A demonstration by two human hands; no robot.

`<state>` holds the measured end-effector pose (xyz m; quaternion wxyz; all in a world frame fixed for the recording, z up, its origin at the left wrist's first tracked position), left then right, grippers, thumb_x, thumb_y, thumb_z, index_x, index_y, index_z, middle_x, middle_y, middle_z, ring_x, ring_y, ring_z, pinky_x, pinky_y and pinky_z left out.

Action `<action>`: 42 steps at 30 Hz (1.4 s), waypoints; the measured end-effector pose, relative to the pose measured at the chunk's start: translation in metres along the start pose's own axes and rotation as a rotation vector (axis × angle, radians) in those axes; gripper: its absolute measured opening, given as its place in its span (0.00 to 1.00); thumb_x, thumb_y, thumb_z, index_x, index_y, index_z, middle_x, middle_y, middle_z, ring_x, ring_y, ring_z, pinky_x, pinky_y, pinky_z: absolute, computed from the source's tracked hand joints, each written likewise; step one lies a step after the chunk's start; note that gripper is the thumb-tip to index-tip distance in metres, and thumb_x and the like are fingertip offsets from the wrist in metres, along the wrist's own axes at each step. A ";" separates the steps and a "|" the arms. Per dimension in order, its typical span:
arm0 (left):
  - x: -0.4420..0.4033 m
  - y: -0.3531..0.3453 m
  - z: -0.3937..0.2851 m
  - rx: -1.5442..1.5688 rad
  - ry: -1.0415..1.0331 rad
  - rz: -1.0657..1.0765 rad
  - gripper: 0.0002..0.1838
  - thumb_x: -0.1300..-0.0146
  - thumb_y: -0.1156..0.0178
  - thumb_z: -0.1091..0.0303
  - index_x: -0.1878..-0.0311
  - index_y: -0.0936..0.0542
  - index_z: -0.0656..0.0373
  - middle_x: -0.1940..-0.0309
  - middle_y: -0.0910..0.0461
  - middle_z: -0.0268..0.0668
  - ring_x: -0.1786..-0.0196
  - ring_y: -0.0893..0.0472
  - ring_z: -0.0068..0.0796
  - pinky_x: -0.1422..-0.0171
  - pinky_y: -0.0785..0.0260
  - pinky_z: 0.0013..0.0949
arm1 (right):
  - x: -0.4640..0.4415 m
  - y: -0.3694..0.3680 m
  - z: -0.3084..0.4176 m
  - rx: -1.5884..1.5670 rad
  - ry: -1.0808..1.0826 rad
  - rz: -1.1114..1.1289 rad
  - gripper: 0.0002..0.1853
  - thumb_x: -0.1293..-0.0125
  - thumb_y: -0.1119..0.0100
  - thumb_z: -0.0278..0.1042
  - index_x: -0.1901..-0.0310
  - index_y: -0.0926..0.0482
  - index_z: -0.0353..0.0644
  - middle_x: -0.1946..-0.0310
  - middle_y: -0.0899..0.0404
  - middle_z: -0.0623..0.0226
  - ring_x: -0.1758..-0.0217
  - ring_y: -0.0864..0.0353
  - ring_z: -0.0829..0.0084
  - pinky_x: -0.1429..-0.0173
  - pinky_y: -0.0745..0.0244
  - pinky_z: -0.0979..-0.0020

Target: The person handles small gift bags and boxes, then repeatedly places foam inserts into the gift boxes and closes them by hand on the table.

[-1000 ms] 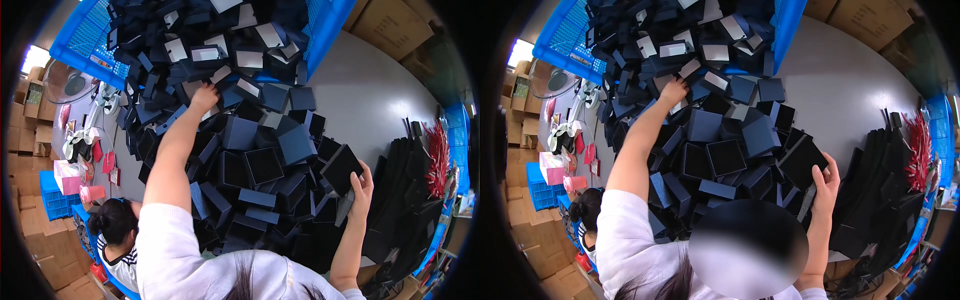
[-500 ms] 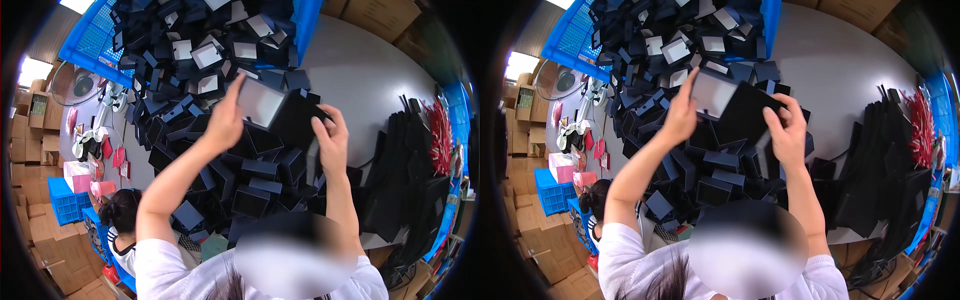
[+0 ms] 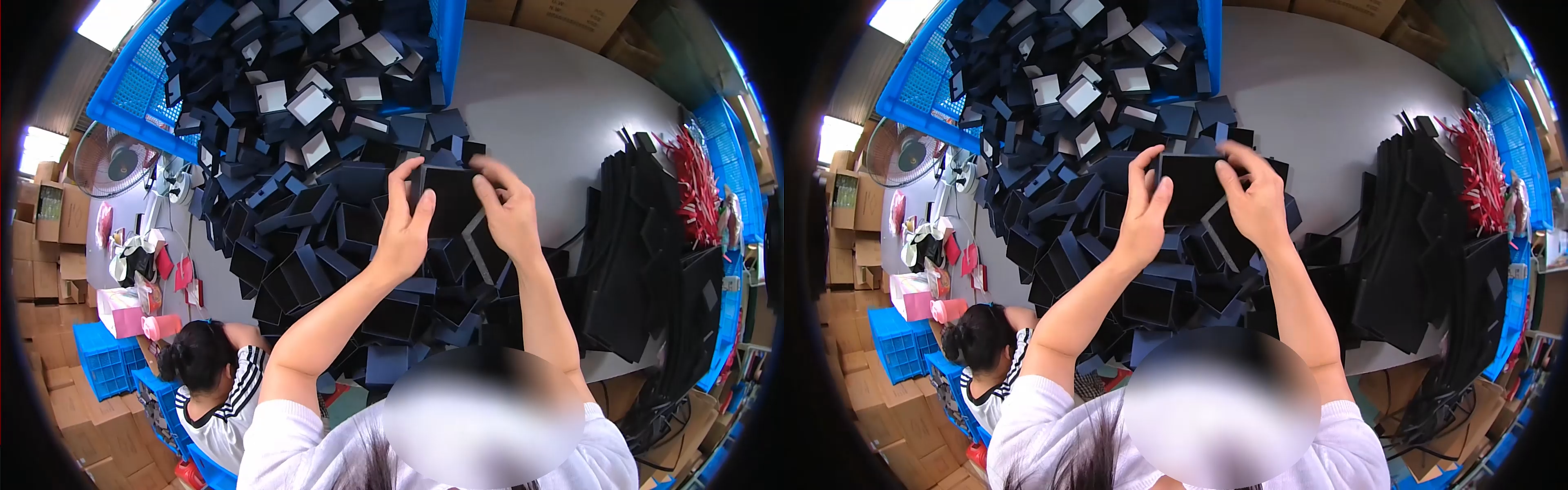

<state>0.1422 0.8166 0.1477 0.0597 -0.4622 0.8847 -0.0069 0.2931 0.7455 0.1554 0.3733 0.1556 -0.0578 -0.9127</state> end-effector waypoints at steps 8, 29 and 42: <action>-0.018 0.023 0.007 -0.215 0.119 0.002 0.15 0.28 0.50 0.68 0.41 0.33 0.57 0.67 0.25 0.34 0.66 0.29 0.19 0.60 0.35 0.25 | 0.000 -0.018 -0.033 -0.068 -0.256 0.214 0.11 0.43 0.33 0.31 0.60 0.16 0.37 0.69 0.20 0.67 0.67 0.23 0.79 0.60 0.29 0.77; -0.201 0.140 0.159 -1.412 0.331 0.123 0.31 0.47 0.31 0.56 0.38 0.27 0.43 0.31 0.43 0.55 0.33 0.33 0.54 0.33 0.34 0.45 | 0.221 0.057 -0.055 -0.311 -1.138 1.191 0.45 0.42 0.33 0.49 0.30 0.51 0.53 0.37 0.38 0.43 0.31 0.37 0.52 0.27 0.46 0.56; -0.086 0.055 0.000 -1.048 -0.247 0.425 0.50 0.65 0.23 0.62 0.34 0.36 0.57 0.39 0.36 0.52 0.38 0.32 0.52 0.33 0.36 0.44 | 0.031 0.061 0.004 0.088 0.157 0.324 0.34 0.61 0.24 0.35 0.49 0.30 0.42 0.36 0.32 0.55 0.36 0.29 0.56 0.33 0.36 0.61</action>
Point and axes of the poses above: each hand's wrist, its own x-axis away from the middle knuckle, its own y-axis out of the back of the hand, z = x × y, the point moved 5 cm from there along -x, towards the middle knuckle
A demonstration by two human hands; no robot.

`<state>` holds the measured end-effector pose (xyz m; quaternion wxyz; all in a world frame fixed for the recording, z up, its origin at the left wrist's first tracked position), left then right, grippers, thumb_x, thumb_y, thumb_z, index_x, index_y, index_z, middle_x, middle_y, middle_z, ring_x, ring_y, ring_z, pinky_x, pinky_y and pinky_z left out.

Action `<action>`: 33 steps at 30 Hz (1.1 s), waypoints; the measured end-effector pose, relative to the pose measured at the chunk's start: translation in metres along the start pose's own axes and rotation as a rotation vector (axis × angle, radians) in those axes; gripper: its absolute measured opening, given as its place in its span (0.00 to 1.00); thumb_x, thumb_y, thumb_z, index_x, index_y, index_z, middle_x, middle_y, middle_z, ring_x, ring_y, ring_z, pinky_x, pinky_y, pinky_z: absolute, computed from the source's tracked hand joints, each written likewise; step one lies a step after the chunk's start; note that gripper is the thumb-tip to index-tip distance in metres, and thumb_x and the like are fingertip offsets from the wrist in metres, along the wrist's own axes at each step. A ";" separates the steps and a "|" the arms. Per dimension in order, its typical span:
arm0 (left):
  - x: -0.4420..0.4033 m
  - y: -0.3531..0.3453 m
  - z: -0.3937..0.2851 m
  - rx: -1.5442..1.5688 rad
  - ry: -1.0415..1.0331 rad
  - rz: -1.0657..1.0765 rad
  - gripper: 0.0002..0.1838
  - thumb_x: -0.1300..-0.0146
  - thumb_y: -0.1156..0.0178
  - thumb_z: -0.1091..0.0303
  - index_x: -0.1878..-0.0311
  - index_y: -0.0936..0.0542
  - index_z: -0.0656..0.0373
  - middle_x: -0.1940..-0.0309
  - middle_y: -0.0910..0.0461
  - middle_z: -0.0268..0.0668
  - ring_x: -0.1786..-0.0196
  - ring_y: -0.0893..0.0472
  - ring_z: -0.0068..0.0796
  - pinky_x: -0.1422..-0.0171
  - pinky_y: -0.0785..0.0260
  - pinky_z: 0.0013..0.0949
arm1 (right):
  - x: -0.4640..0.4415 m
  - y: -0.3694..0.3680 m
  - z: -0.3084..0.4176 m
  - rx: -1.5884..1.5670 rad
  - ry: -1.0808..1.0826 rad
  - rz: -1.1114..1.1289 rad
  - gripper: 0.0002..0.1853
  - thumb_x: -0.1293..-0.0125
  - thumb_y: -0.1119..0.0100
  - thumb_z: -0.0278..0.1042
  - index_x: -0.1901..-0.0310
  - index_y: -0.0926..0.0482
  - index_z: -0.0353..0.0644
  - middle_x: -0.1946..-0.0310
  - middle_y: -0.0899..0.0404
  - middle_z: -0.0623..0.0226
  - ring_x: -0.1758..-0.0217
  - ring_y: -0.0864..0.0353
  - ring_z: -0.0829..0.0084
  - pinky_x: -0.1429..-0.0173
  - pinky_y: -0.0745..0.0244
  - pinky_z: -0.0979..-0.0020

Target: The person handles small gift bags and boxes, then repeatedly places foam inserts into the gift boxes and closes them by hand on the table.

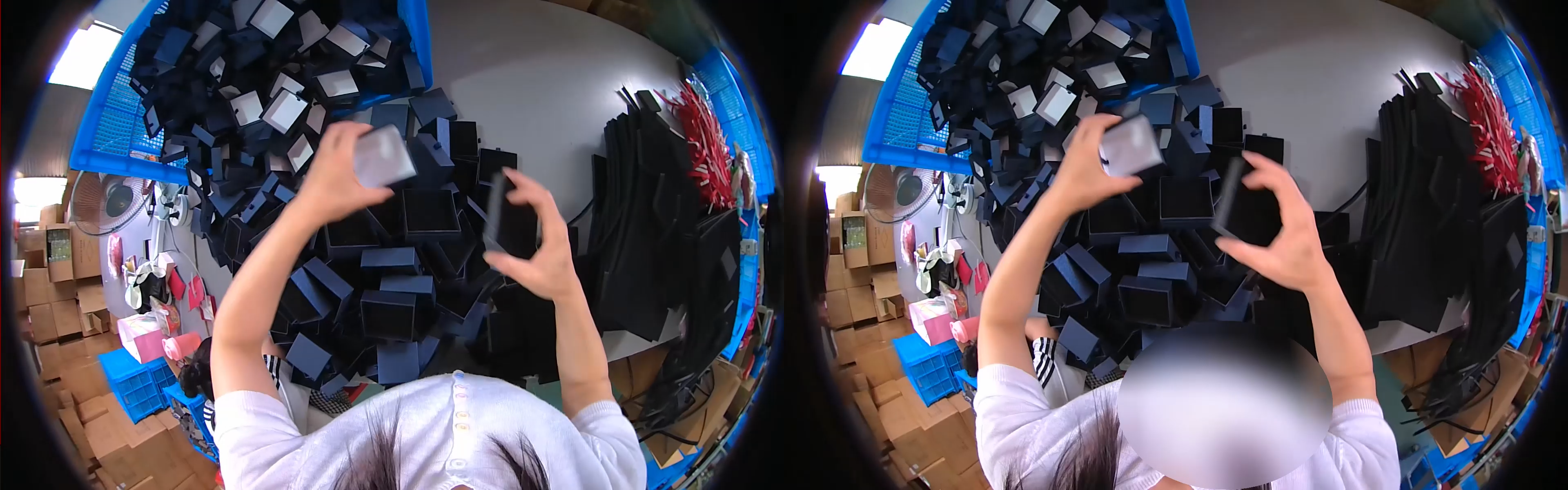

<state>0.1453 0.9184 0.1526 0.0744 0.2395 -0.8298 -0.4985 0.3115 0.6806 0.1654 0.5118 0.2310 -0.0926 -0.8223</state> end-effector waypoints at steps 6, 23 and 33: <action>0.033 -0.009 -0.103 0.326 -0.044 0.014 0.62 0.66 0.22 0.71 0.25 0.48 0.52 0.39 0.35 0.46 0.36 0.35 0.50 0.32 0.37 0.46 | -0.033 -0.034 0.042 0.261 0.397 0.149 0.29 0.56 0.24 0.43 0.51 0.21 0.42 0.37 0.31 0.59 0.31 0.36 0.55 0.28 0.45 0.53; 0.069 -0.052 -0.146 1.014 0.161 -0.073 0.52 0.47 0.32 0.76 0.24 0.55 0.50 0.39 0.34 0.48 0.42 0.26 0.34 0.41 0.29 0.35 | 0.022 -0.018 0.008 -0.159 -0.169 -0.393 0.10 0.32 0.46 0.28 0.51 0.27 0.38 0.70 0.21 0.67 0.68 0.26 0.78 0.58 0.29 0.76; 0.116 0.001 -0.080 -0.243 0.144 -0.502 0.40 0.41 0.35 0.65 0.27 0.42 0.50 0.40 0.28 0.47 0.38 0.27 0.46 0.33 0.36 0.46 | 0.198 -0.027 -0.075 0.387 -0.173 0.688 0.34 0.56 0.27 0.32 0.45 0.31 0.41 0.45 0.28 0.53 0.37 0.31 0.53 0.32 0.36 0.56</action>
Point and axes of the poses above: each hand's wrist, its own x-axis away from the middle knuckle, its own y-axis out of the back of the hand, z = x × y, the point moved 5 cm from there along -x, towards the middle knuckle
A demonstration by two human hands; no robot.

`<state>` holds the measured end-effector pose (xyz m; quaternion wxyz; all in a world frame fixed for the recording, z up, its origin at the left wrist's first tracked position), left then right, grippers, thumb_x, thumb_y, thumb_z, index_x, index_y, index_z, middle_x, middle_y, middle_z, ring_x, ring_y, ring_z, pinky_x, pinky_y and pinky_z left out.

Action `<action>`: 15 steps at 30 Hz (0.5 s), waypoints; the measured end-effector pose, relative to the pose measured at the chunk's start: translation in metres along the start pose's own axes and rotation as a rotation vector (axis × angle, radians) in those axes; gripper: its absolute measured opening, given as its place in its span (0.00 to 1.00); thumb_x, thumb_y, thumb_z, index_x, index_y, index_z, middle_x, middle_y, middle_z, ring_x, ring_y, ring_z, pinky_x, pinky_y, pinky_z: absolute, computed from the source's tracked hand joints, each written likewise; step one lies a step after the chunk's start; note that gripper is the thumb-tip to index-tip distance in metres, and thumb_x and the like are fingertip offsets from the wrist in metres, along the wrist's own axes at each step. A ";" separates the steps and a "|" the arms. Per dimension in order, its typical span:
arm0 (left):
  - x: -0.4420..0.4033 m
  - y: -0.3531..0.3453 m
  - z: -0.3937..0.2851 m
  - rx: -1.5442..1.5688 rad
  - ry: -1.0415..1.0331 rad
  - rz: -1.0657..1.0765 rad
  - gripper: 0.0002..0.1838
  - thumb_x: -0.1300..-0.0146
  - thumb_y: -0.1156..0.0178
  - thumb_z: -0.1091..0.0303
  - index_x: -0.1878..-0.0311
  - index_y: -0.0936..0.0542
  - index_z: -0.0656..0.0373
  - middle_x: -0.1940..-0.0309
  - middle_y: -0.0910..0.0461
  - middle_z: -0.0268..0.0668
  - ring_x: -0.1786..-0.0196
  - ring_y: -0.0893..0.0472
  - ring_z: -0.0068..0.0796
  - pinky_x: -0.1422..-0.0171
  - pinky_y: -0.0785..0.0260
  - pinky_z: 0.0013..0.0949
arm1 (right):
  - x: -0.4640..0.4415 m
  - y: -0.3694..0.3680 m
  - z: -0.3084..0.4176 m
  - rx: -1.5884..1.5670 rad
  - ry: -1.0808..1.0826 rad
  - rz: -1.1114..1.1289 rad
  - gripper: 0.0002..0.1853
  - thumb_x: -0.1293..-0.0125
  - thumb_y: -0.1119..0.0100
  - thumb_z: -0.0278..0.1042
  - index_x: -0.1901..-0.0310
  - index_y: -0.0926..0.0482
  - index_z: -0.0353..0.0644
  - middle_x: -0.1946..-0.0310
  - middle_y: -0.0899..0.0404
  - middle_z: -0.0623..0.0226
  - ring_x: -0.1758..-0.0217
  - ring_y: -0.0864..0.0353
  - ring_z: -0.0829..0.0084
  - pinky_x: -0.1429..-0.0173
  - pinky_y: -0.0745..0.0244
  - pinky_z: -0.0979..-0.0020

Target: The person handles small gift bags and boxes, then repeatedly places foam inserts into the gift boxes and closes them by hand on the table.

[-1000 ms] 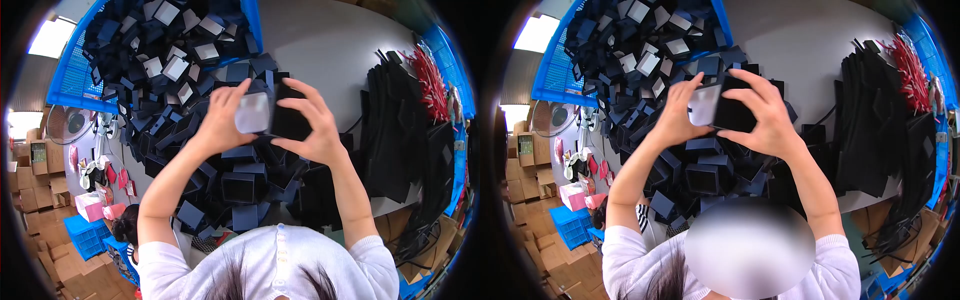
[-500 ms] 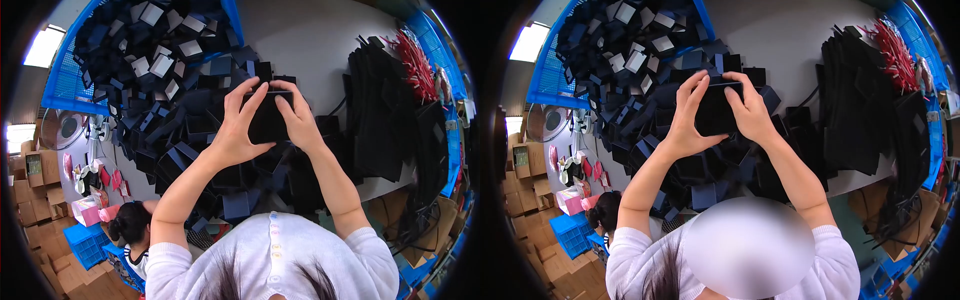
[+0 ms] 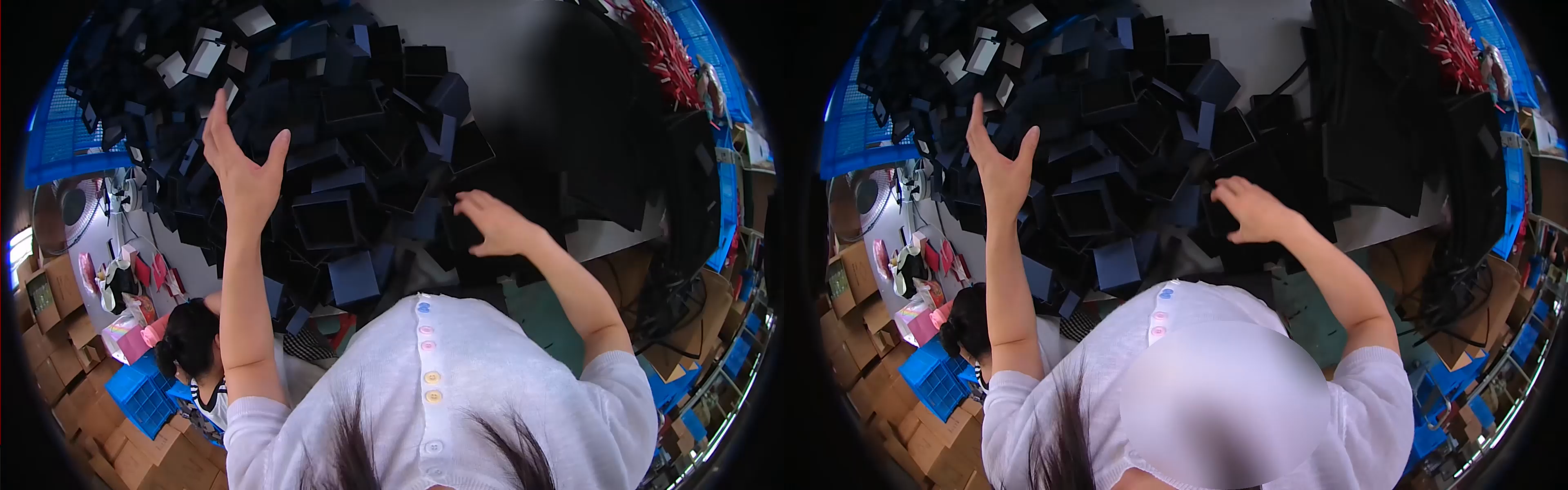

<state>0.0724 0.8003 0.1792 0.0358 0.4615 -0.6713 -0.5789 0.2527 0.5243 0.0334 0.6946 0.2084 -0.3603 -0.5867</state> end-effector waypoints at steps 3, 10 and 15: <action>-0.016 -0.027 0.025 0.380 0.223 0.242 0.32 0.40 0.37 0.66 0.32 0.33 0.53 0.40 0.27 0.45 0.37 0.27 0.43 0.32 0.36 0.45 | -0.008 -0.051 -0.024 0.217 0.012 0.031 0.37 0.60 0.25 0.34 0.44 0.31 0.44 0.44 0.29 0.53 0.36 0.34 0.52 0.30 0.41 0.54; -0.104 -0.164 0.143 0.353 0.501 0.287 0.19 0.44 0.36 0.65 0.48 0.20 0.61 0.55 0.16 0.44 0.50 0.17 0.38 0.45 0.27 0.35 | -0.024 -0.021 -0.059 -1.025 -0.310 -0.246 0.30 0.46 0.34 0.33 0.42 0.35 0.42 0.52 0.26 0.59 0.47 0.24 0.66 0.44 0.27 0.66; -0.144 -0.273 0.166 -0.088 0.360 0.435 0.35 0.47 0.34 0.56 0.38 0.29 0.62 0.44 0.26 0.57 0.42 0.25 0.55 0.38 0.31 0.45 | -0.018 0.022 -0.050 -1.036 -0.340 -0.398 0.35 0.51 0.33 0.31 0.40 0.34 0.43 0.47 0.28 0.66 0.45 0.26 0.70 0.40 0.32 0.68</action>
Point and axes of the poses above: each hand's wrist, its own x-axis away from the middle knuckle, its own y-axis out of the back of the hand, z = x × y, the point moved 5 cm from there along -x, towards the middle knuckle
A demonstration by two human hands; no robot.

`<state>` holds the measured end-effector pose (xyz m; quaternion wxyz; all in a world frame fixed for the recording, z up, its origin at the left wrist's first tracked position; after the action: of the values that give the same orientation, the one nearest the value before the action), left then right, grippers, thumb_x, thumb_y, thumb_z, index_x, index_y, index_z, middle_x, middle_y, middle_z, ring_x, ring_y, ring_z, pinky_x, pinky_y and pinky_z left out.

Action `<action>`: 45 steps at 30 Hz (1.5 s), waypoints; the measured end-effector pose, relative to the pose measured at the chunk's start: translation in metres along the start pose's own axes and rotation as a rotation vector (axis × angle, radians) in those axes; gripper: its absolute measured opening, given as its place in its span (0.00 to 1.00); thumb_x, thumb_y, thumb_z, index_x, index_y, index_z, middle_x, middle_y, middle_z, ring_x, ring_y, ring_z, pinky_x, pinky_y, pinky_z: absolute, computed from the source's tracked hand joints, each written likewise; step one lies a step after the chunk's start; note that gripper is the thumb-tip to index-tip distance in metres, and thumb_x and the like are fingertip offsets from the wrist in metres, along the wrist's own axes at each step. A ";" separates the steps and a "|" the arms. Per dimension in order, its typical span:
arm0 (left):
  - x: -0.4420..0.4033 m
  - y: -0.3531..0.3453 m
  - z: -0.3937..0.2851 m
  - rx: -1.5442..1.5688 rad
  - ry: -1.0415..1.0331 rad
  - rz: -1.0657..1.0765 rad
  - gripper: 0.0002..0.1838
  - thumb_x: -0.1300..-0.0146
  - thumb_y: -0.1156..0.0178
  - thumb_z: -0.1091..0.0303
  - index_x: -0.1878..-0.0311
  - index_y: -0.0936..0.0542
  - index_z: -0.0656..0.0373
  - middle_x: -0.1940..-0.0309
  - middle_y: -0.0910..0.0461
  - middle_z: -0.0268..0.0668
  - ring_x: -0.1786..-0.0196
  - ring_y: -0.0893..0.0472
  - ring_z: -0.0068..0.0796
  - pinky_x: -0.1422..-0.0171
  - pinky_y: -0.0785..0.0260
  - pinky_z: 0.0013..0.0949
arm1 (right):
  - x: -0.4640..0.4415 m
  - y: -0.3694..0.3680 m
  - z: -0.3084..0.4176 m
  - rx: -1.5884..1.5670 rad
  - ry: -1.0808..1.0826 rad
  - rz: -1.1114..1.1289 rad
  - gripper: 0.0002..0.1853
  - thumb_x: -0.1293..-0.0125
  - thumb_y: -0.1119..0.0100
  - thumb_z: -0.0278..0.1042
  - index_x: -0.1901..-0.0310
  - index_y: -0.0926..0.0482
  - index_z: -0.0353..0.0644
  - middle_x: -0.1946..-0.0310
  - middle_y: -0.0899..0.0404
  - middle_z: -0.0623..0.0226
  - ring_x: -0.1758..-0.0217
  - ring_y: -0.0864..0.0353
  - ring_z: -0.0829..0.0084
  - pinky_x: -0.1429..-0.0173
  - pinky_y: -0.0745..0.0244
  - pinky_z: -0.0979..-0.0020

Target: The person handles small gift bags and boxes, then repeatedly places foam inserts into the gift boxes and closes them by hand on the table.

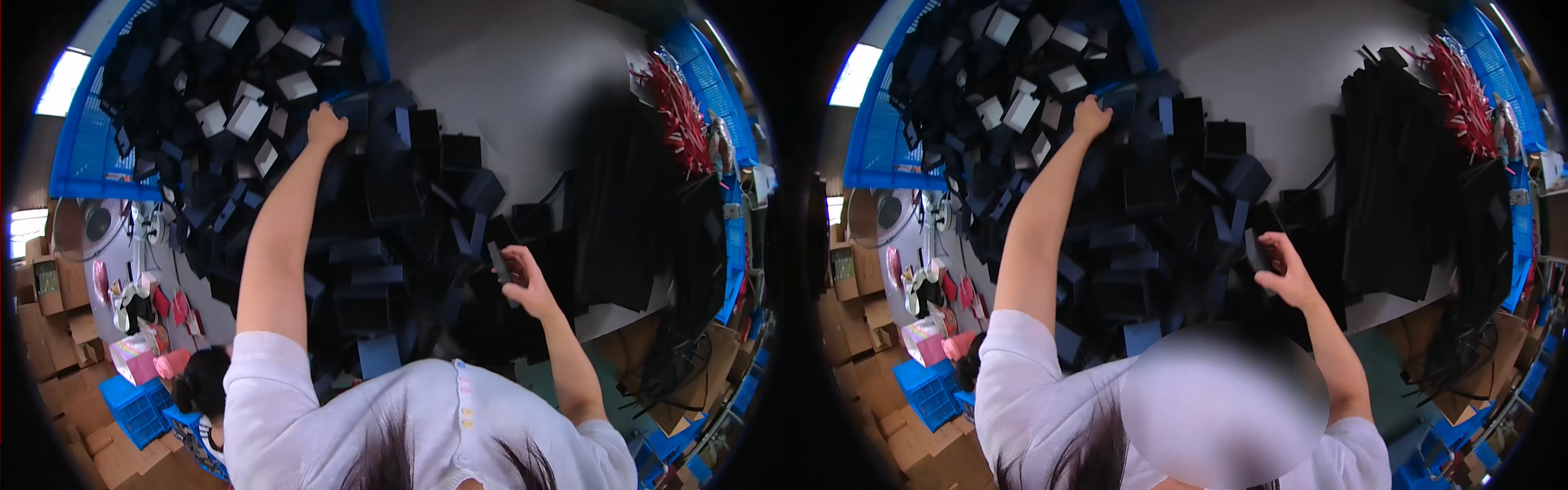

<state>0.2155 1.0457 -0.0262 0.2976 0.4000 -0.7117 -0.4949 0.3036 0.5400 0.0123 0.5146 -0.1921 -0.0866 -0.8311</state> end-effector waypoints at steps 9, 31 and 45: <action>-0.030 -0.037 -0.027 -0.267 0.302 0.200 0.56 0.57 0.27 0.50 0.26 0.47 0.46 0.33 0.41 0.55 0.31 0.40 0.56 0.30 0.42 0.51 | -0.050 -0.015 0.114 0.545 0.489 -0.254 0.36 0.61 0.22 0.37 0.46 0.25 0.42 0.40 0.31 0.55 0.35 0.31 0.55 0.33 0.34 0.59; 0.300 0.066 -0.174 1.050 -0.180 0.542 0.34 0.48 0.41 0.86 0.35 0.34 0.59 0.41 0.34 0.44 0.43 0.25 0.35 0.49 0.24 0.32 | -0.002 0.011 0.144 -0.166 0.682 -0.331 0.41 0.57 0.24 0.29 0.38 0.33 0.36 0.47 0.29 0.66 0.42 0.29 0.73 0.36 0.36 0.72; 0.478 -0.071 -0.158 -0.263 -1.232 0.628 0.51 0.57 0.27 0.63 0.27 0.41 0.51 0.32 0.39 0.47 0.31 0.38 0.51 0.29 0.46 0.50 | 0.085 0.043 0.084 0.017 0.483 -0.424 0.39 0.53 0.29 0.31 0.37 0.33 0.36 0.47 0.29 0.65 0.44 0.29 0.74 0.37 0.35 0.74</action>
<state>0.1242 0.5458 -0.0270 0.0152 -0.2166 -0.7668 -0.6040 0.3277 0.4788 0.1214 0.3375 0.0372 -0.0073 -0.9406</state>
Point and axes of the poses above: each hand's wrist, its own x-axis away from the middle knuckle, its own y-axis out of the back of the hand, z = x × y, the point moved 5 cm from there along -x, towards the middle knuckle
